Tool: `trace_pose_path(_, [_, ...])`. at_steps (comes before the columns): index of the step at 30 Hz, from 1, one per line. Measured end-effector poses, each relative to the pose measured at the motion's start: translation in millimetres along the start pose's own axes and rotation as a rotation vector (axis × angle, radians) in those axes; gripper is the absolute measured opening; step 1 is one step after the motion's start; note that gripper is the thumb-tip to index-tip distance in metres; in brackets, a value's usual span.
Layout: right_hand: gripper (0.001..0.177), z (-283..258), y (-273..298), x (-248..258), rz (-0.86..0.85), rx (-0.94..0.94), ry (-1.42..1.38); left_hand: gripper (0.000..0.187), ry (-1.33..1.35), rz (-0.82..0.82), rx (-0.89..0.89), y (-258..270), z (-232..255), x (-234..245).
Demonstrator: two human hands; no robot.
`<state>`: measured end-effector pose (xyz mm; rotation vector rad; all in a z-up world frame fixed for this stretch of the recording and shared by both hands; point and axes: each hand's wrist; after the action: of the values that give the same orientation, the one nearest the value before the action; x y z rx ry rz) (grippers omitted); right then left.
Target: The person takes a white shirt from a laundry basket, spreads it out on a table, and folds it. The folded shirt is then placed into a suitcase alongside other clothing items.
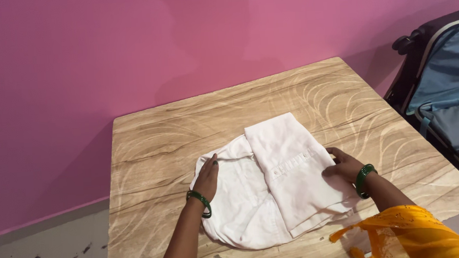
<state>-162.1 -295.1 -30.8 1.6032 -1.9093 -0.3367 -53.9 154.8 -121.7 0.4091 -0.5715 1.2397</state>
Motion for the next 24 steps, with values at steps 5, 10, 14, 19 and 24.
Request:
trace_pose_path(5, [0.088, -56, 39, -16, -0.021, 0.118, 0.048, 0.061, 0.141, -0.057, 0.086, 3, -9, 13])
trace_pose_path(10, [0.084, -124, 89, -51, -0.007, 0.175, 0.344, 0.083, 0.588, -0.161, 0.302, -1, -4, 24])
trace_pose_path(14, [0.068, -159, 126, -102, -0.028, 0.325, 0.75, 0.09, 0.681, -0.143, 0.355, 3, -2, 32])
trace_pose_path(19, [0.058, -148, 166, -218, -0.237, 0.372, 0.795, 0.084, 0.787, -0.106, 0.371, 13, 5, 38])
trace_pose_path(24, [0.056, -105, 197, -268, -0.479, 0.687, 1.087, 0.076, 1.129, 0.115, 0.294, 12, -7, 30])
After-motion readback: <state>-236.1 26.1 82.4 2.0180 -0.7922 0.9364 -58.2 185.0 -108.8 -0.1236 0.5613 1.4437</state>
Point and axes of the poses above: each hand's wrist, its own y-axis away from the middle knuckle, its own x-axis out of the back of the hand, z = x × y, and after that the axes turned 2 degrees about -y, right-handed
